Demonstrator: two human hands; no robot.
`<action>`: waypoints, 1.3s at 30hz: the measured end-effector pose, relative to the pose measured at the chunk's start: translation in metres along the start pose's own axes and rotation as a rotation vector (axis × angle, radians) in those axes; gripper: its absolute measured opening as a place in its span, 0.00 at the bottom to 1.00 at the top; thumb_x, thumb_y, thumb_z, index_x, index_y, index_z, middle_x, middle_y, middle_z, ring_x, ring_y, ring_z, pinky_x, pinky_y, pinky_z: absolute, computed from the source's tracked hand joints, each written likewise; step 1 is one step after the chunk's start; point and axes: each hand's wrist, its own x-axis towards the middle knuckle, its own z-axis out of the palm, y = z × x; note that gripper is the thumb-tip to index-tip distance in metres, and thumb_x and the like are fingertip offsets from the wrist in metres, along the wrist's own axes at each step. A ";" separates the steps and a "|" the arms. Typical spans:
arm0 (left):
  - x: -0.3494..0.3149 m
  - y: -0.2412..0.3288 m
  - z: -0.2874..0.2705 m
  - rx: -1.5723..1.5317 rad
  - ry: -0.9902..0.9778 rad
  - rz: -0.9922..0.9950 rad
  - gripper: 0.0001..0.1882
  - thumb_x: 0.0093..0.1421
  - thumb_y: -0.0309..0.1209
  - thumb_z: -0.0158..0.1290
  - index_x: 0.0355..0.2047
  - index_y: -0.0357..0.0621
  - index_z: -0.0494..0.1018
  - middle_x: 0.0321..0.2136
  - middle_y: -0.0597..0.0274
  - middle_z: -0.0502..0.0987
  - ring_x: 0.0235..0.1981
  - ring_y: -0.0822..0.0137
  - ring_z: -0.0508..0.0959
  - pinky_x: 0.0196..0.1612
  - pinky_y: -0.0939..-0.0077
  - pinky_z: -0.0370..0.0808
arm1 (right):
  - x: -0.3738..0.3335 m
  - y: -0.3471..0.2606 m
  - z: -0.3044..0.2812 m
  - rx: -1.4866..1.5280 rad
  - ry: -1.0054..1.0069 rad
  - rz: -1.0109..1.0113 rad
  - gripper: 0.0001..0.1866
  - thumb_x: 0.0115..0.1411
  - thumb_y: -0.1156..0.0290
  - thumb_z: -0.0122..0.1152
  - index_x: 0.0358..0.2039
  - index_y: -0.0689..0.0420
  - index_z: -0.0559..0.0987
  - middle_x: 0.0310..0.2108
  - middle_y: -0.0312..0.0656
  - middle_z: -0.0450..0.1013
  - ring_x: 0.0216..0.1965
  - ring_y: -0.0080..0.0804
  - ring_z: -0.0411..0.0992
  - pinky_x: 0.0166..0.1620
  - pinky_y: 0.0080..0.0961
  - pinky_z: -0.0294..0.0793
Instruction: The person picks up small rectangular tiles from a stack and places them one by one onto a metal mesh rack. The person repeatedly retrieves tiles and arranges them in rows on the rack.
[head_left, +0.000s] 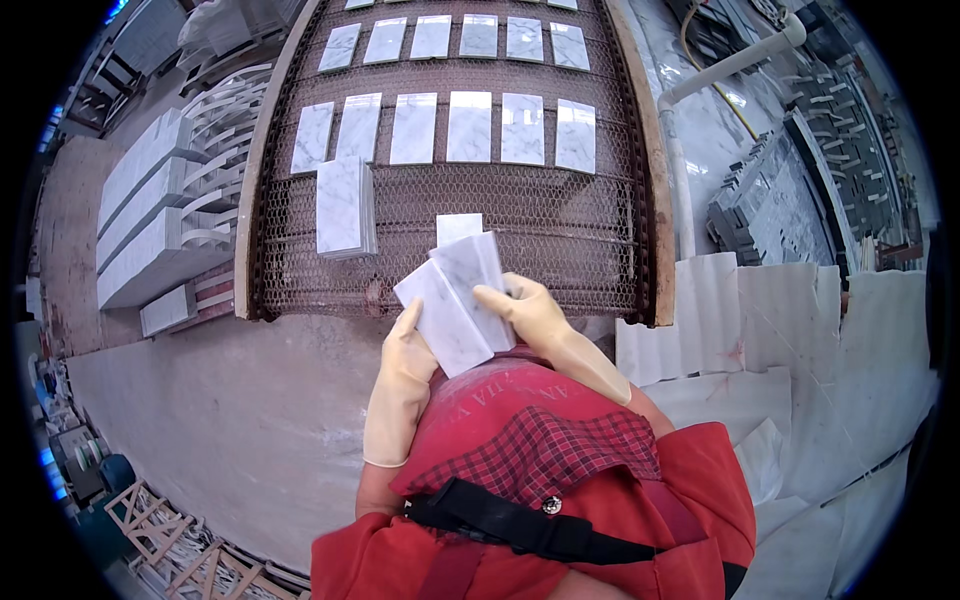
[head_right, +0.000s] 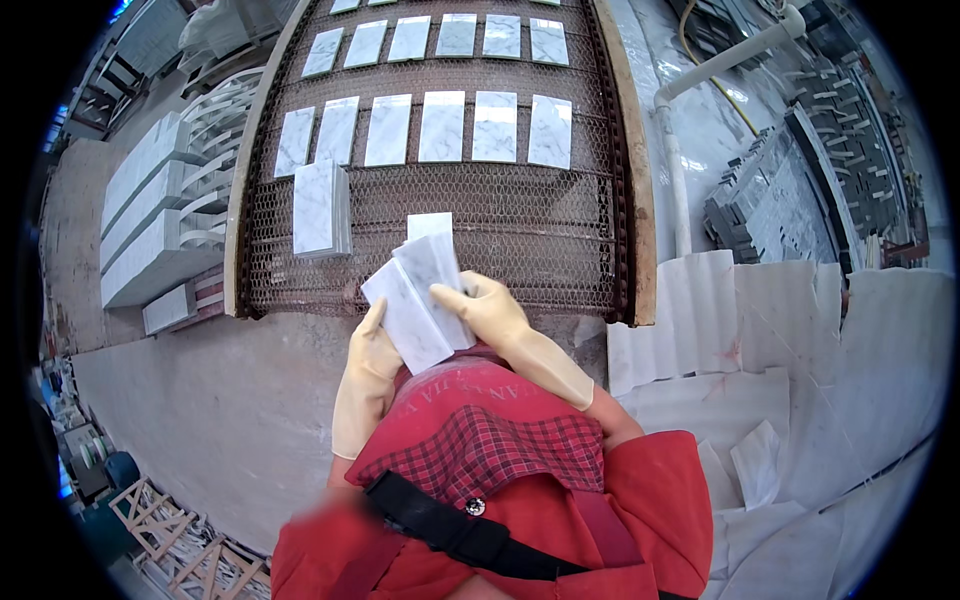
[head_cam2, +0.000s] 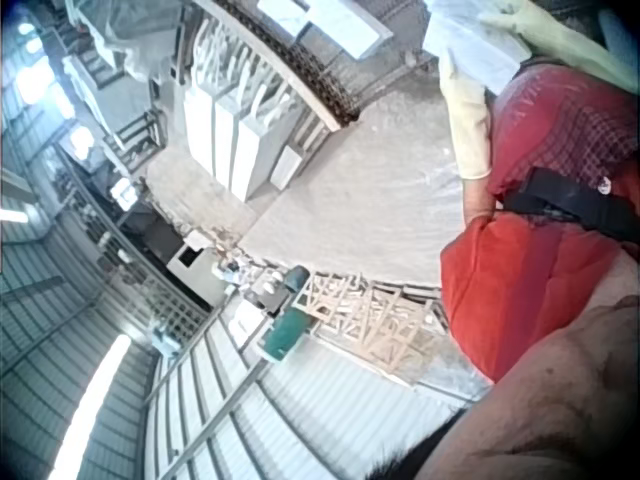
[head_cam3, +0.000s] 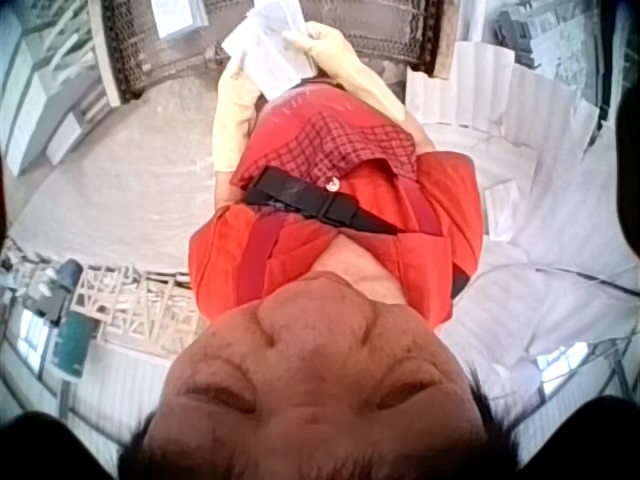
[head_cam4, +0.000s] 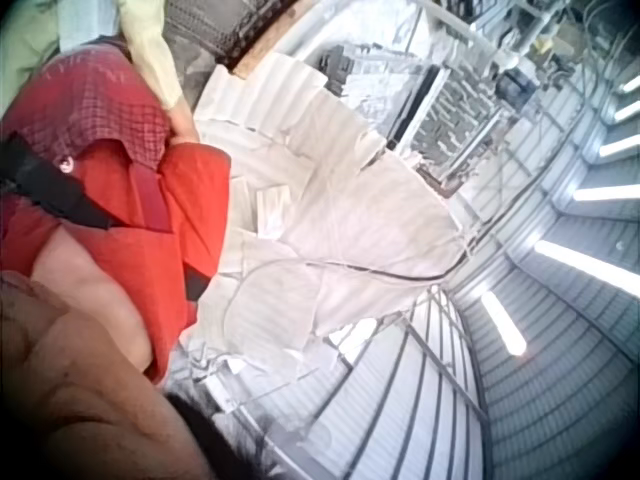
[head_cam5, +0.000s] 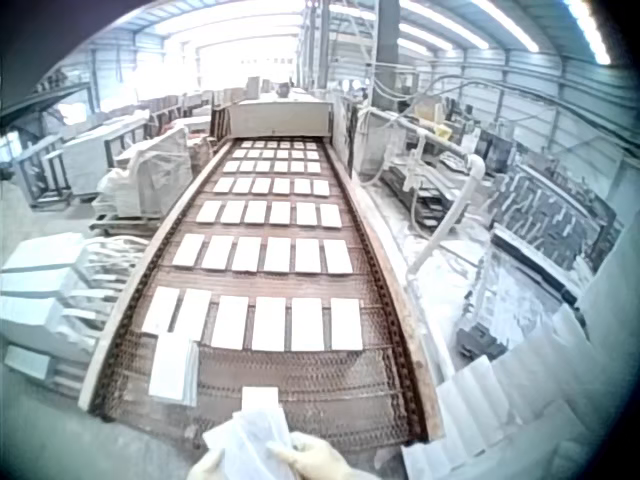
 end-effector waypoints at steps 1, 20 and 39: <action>0.005 -0.001 -0.016 -0.028 0.026 0.017 0.28 0.78 0.42 0.47 0.68 0.35 0.68 0.65 0.44 0.75 0.64 0.50 0.78 0.70 0.50 0.72 | 0.001 0.002 -0.006 0.015 0.061 -0.018 0.23 0.66 0.51 0.72 0.49 0.58 0.85 0.41 0.36 0.85 0.41 0.22 0.80 0.47 0.26 0.78; -0.004 -0.006 -0.078 0.154 0.222 0.273 0.25 0.76 0.39 0.52 0.67 0.38 0.69 0.63 0.50 0.77 0.65 0.50 0.77 0.70 0.47 0.71 | 0.073 0.052 -0.071 -0.116 0.458 -0.064 0.30 0.67 0.42 0.66 0.50 0.59 0.87 0.40 0.40 0.86 0.42 0.28 0.81 0.50 0.30 0.77; 0.004 -0.012 -0.077 0.013 0.191 0.161 0.25 0.76 0.37 0.53 0.69 0.39 0.68 0.65 0.51 0.75 0.66 0.50 0.75 0.72 0.46 0.69 | 0.032 0.056 -0.151 -0.274 0.613 -0.012 0.24 0.70 0.51 0.64 0.53 0.59 0.86 0.42 0.37 0.85 0.42 0.23 0.80 0.48 0.25 0.77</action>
